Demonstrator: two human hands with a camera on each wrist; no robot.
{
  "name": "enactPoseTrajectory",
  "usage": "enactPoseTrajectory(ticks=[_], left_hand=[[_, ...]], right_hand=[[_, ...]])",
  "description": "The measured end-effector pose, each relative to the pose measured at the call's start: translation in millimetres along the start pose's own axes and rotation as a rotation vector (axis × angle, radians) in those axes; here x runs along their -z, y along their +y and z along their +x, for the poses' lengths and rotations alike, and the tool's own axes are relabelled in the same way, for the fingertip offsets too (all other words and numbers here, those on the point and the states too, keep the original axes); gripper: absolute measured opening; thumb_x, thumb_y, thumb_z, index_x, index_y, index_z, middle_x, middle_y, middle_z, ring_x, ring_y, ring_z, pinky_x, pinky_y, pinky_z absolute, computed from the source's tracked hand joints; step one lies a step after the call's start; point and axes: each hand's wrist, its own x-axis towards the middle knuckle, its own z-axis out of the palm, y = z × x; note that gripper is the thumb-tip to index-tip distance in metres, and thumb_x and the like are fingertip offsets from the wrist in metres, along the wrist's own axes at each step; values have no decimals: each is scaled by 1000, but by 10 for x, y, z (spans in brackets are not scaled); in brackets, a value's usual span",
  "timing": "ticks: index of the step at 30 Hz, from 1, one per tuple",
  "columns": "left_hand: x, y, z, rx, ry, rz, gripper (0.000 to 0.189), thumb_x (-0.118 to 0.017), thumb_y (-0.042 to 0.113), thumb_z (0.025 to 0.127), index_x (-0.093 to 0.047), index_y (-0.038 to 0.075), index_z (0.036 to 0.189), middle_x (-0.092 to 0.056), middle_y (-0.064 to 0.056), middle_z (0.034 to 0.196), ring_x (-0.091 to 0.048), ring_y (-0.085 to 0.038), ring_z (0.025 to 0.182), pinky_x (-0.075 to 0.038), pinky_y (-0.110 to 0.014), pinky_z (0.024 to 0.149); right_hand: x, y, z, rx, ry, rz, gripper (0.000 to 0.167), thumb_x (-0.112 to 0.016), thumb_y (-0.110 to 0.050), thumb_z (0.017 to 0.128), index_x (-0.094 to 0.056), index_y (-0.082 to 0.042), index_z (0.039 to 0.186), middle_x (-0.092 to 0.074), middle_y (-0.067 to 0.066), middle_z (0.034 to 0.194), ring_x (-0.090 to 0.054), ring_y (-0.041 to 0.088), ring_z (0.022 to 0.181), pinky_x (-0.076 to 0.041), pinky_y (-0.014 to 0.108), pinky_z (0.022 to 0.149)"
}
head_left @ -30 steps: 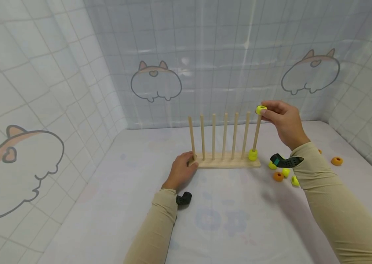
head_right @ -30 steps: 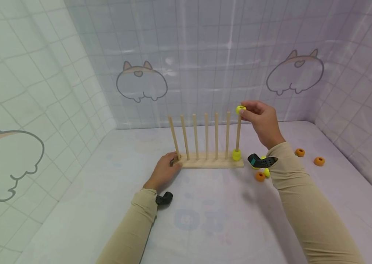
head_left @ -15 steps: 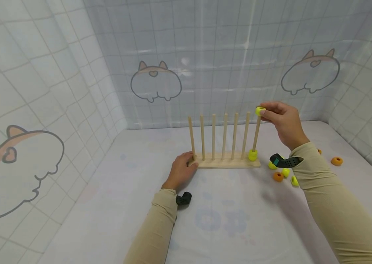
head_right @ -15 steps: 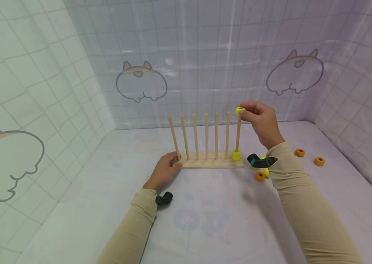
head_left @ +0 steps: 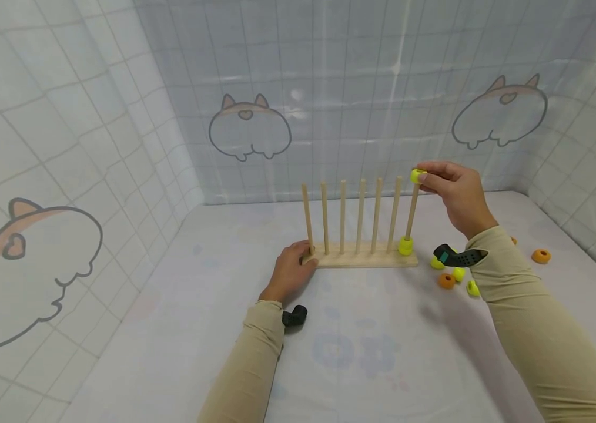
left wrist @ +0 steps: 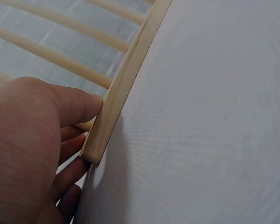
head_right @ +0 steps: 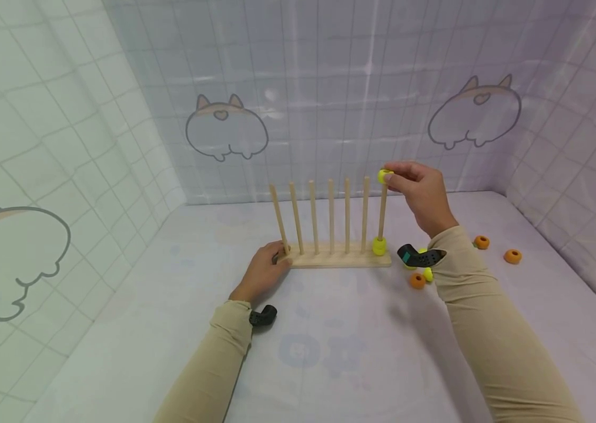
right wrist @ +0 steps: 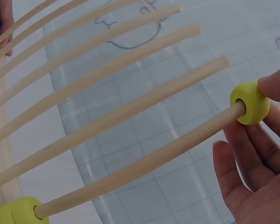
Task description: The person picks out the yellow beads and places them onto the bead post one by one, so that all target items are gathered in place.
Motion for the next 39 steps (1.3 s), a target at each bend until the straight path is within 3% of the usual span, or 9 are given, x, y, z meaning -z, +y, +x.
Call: enactPoseTrajectory(ticks=[22,29,39], left_hand=[[4,-7,7,3,-12,12,50,-62,29,99,-55,8,144,-49,-8,149,-41,-29,138,-32,-45,114],[10,-8,6,0,-11,10,49,-62,28,99,-56,8,143,-49,-8,149,-42,-29,138,-32,-46,114],[1,3,-3,9,-12,5,47,-61,29,99,-57,8,142,-48,-6,150,-41,-28,139,-31,-47,114]], right_hand=[[70,74,-37,-11,5,2,37,-73,-11,93,-64,12,120,-70,11,112,-65,20,103,-55,22,84],[160,174,-157,-60,24,-34,35,-71,-16,95,-65,7,121,-69,10,112,-66,21,104,-55,21,84],[362,344,-481,-111,31,-100,34,-69,-17,96,-64,4,122,-71,6,110,-68,15,100,-56,21,83]])
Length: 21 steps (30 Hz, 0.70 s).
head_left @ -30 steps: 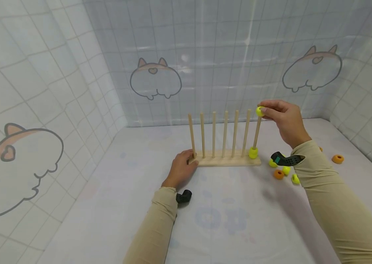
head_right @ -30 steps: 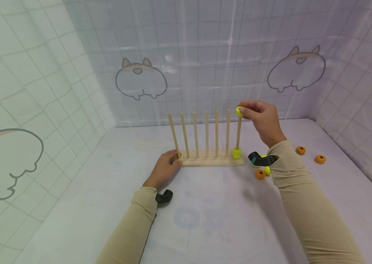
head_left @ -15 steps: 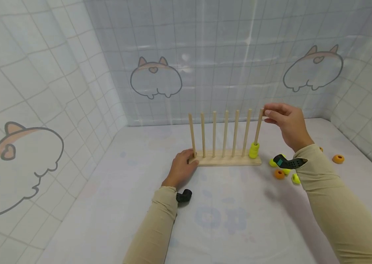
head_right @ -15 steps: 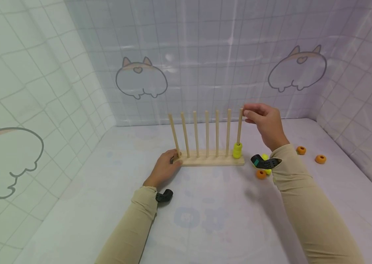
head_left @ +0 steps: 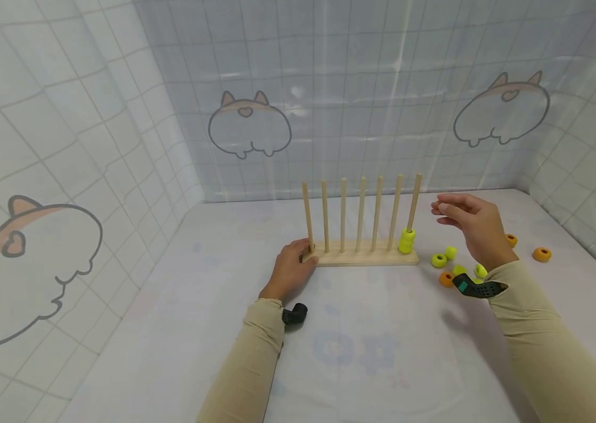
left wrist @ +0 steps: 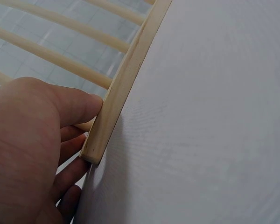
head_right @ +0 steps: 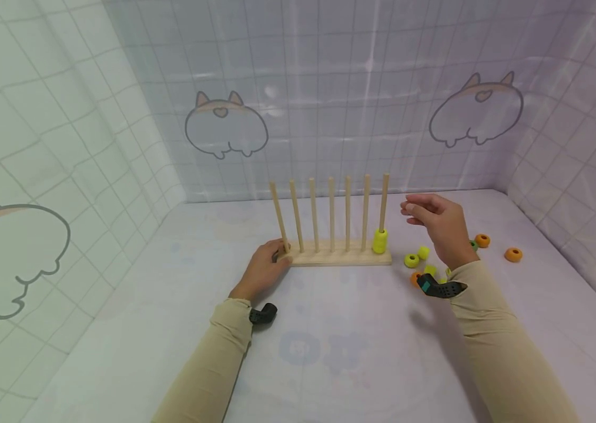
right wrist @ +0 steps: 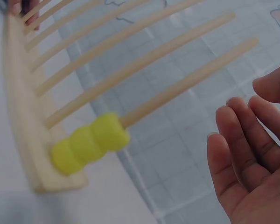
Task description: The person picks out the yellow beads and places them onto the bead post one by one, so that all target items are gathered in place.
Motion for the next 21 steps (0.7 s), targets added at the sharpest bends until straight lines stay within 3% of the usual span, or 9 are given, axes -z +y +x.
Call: enactPoseTrajectory(ticks=[9,17,21], left_hand=[[7,-3,0,-9,1,3,48,-61,28,99,-57,7,142,-49,-7,150,-42,-28,138,-33,-44,114],[6,0,-2,-8,12,-8,48,-62,27,98,-57,6,141,-50,-8,149,-43,-30,137,-35,-45,112],[7,1,1,-11,11,2,48,-63,27,98,-57,6,142,-50,-9,148,-43,-30,137,-34,-46,113]], right_hand=[[170,99,-185,-13,-32,-45,36,-68,-18,97,-62,6,124,-71,6,109,-69,13,98,-56,21,81],[316,185,-273,-55,-25,-290,41,-60,-28,102,-59,2,130,-70,-5,111,-67,7,99,-54,18,82],[427,243,-333,-83,-29,-292,41,-60,-27,102,-59,2,130,-70,-9,108,-67,5,98,-55,18,81]])
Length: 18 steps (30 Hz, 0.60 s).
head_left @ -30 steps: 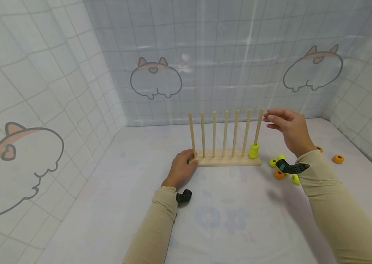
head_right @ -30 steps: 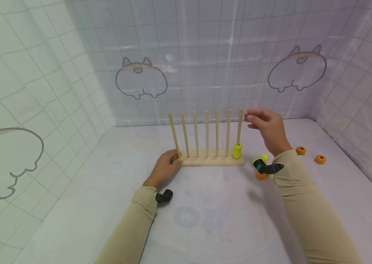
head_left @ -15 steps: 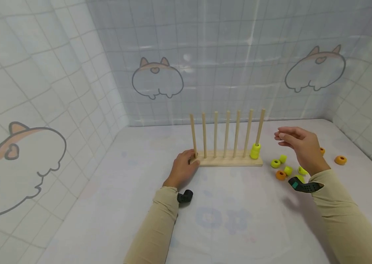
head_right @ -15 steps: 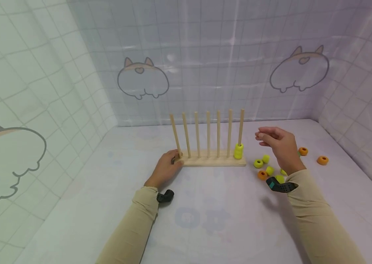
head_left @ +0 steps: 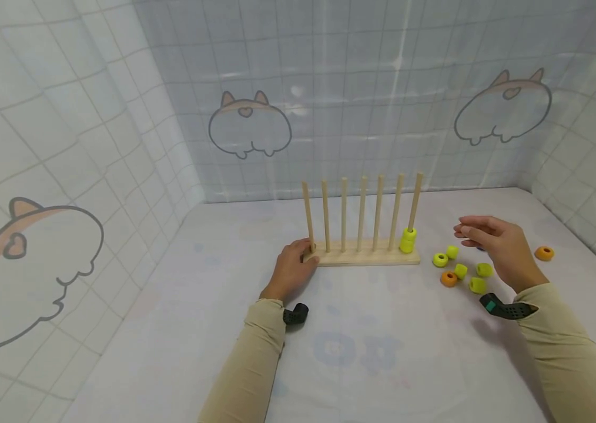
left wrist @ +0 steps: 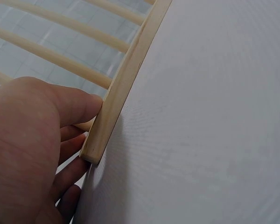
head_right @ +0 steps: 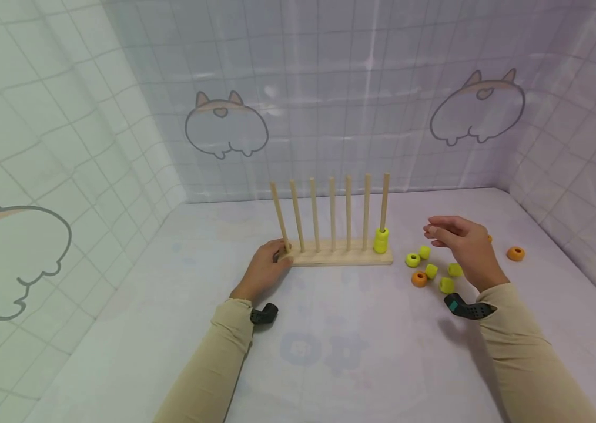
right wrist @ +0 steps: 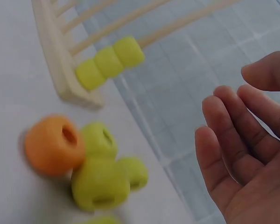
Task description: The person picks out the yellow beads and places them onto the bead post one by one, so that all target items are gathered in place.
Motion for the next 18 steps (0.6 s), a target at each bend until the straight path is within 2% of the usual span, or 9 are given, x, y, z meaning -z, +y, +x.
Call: enactPoseTrajectory(ticks=[6,12,18], left_hand=[[19,6,2,6,-7,6,49,-62,28,99,-56,7,143,-49,-8,150,-41,-30,138,-32,-47,114],[24,14,5,15,-11,9,50,-62,28,99,-56,7,143,-48,-7,150,-41,-29,138,-32,-47,114],[10,19,-4,21,-15,13,49,-62,28,99,-56,8,143,-49,-7,150,-41,-29,138,-33,-46,114]], right_hand=[[125,121,-63,-25,-15,75,38,-62,-23,101,-60,2,129,-72,-5,109,-68,8,97,-55,20,81],[202,208,-113,-53,-23,-9,41,-59,-31,102,-58,-1,130,-71,-8,112,-67,2,98,-54,17,83],[302,307,-158,-32,-57,-37,41,-56,-26,104,-56,4,132,-70,-9,112,-67,2,99,-54,16,82]])
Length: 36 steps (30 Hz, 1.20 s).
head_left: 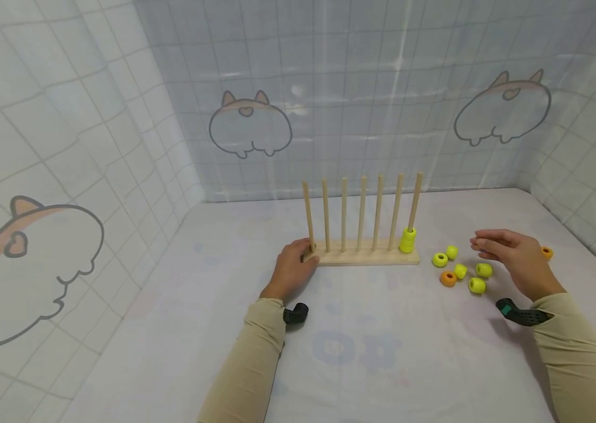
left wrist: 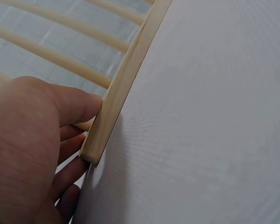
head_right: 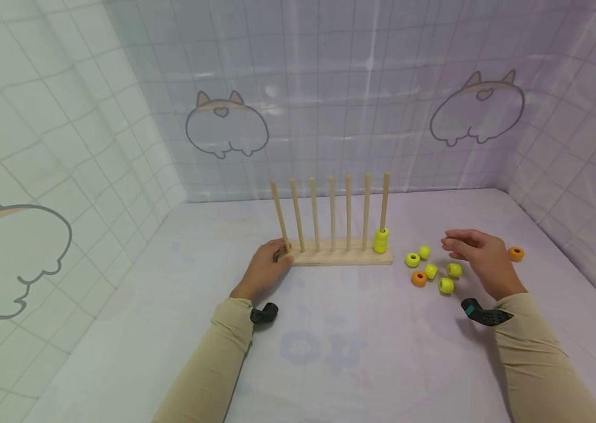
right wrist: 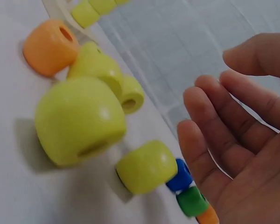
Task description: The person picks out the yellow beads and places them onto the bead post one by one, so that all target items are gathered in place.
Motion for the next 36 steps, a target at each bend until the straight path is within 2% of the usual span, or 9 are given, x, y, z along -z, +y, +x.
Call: enactPoseTrajectory(ticks=[12,15,18,20,24,26,28,33,36], left_hand=[[7,15,-5,-4,-2,-9,49,-63,27,98,-57,6,141,-49,-8,149,-41,-31,138,-32,-48,114],[14,20,-10,-12,4,-14,47,-63,27,98,-59,6,140,-50,-8,149,-42,-31,138,-32,-49,114],[18,21,-12,-15,7,-18,46,-63,26,98,-60,7,139,-50,-8,149,-42,-32,137,-32,-50,113],[16,17,-9,-12,5,-16,45,-63,26,98,-60,7,139,-49,-8,149,-42,-32,138,-32,-49,114],[5,5,3,-3,1,-2,47,-63,27,98,-59,7,140,-50,-8,149,-42,-31,138,-34,-47,113],[-3,1,4,-2,2,-1,48,-62,28,98,-58,7,141,-50,-8,149,-42,-30,137,-35,-46,112],[-8,-2,1,-1,4,-3,48,-62,27,98,-57,7,142,-50,-8,149,-42,-30,138,-35,-46,113],[-10,4,-17,5,14,-20,48,-62,27,98,-57,7,142,-49,-6,150,-41,-28,139,-33,-45,114],[-10,7,-20,6,20,-23,48,-62,27,98,-58,8,141,-49,-5,150,-41,-28,139,-33,-44,114]], right_hand=[[187,121,-75,-72,-42,-165,46,-51,-32,106,-58,4,134,-62,-8,119,-63,-2,98,-52,13,80],[234,147,-92,-116,-53,-229,50,-51,-38,105,-59,1,135,-60,-10,118,-58,-5,99,-44,10,84],[265,164,-109,-169,-66,-282,55,-51,-48,103,-60,-5,137,-65,-14,114,-52,-6,101,-35,26,96],[279,175,-117,-191,-78,-313,57,-52,-52,101,-61,-9,136,-70,-10,111,-51,-4,101,-31,36,95],[308,199,-122,-200,-130,-345,56,-55,-53,100,-60,-11,137,-70,-7,114,-52,1,101,-33,33,88],[327,215,-127,-201,-161,-370,56,-56,-53,99,-59,-12,138,-67,-10,119,-51,5,107,-35,30,86],[344,227,-129,-194,-193,-387,56,-57,-52,99,-58,-13,139,-64,-7,124,-48,14,119,-36,38,92],[358,260,-116,-147,-253,-439,54,-53,-49,102,-57,-10,139,-53,20,142,-34,44,135,-33,62,97],[347,270,-98,-131,-277,-458,53,-53,-47,103,-58,-8,139,-47,27,145,-33,48,135,-33,65,97]])
